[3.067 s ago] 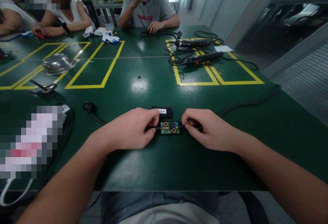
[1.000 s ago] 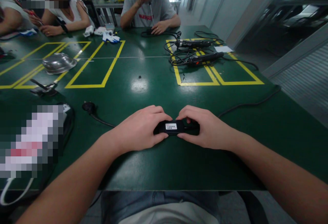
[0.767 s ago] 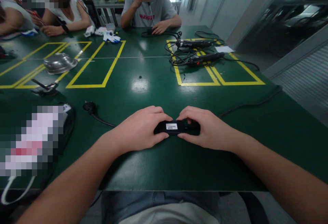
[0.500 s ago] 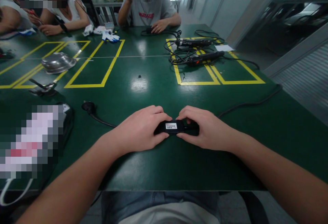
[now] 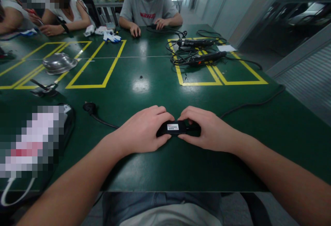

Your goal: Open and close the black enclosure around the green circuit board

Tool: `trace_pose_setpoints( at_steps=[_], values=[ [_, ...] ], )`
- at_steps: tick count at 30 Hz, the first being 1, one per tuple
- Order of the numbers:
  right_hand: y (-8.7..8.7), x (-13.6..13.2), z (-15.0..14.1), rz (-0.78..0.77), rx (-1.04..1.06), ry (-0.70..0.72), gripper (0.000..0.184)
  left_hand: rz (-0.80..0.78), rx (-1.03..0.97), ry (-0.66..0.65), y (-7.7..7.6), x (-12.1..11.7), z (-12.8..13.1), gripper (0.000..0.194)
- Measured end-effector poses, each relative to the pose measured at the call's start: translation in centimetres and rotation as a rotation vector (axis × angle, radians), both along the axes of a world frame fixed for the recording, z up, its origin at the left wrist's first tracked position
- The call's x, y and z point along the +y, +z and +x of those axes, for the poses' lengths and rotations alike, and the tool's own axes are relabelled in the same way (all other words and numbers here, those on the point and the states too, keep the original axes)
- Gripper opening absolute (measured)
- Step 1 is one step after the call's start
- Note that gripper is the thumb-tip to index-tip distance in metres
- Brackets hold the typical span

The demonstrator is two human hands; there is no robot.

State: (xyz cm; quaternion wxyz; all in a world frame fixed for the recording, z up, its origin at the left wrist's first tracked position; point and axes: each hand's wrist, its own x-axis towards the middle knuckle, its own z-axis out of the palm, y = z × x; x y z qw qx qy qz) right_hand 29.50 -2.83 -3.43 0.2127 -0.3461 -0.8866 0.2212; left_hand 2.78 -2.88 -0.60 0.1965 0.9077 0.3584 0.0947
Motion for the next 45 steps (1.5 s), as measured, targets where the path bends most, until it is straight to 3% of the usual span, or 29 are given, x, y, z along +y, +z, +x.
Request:
trace_pose_setpoints(
  at_steps=[5, 8, 11, 15, 20, 26, 31, 40, 45],
  values=[
    [0.1, -0.2, -0.2, -0.003, 0.004, -0.022, 0.026, -0.011, -0.103, -0.003, -0.3, -0.1, 0.0, 0.029],
    [-0.3, -0.3, -0.1, -0.032, 0.029, -0.090, 0.046, 0.031, -0.167, 0.087, -0.6, 0.1, 0.0, 0.022],
    [-0.7, -0.1, 0.2, -0.034, 0.041, -0.157, 0.059, 0.130, -0.072, 0.209, -1.0, 0.8, -0.2, 0.012],
    [-0.3, 0.0, 0.4, -0.026, 0.045, -0.144, 0.038, 0.156, 0.119, 0.263, -1.3, 1.7, -0.5, 0.010],
    [0.7, 0.1, 0.5, -0.017, -0.088, -0.038, 0.008, 0.174, 0.020, 0.220, -0.6, 1.1, -0.6, 0.008],
    [1.1, 0.0, 0.2, -0.077, -0.137, -0.064, 0.008, -0.117, 0.025, 0.062, 0.9, -0.2, -0.5, 0.008],
    [1.2, -0.2, 0.2, -0.121, -0.146, -0.074, 0.011, -0.186, 0.105, 0.082, 0.8, 0.0, -0.4, 0.013],
    [1.5, -0.2, 0.6, -0.104, -0.043, -0.018, 0.007, -0.225, -0.029, 0.054, 1.7, 0.0, -0.9, 0.014],
    [1.5, 0.0, 0.6, -0.138, -0.091, -0.014, 0.007, -0.248, 0.049, 0.075, 1.6, 0.3, -1.1, 0.017]
  ],
)
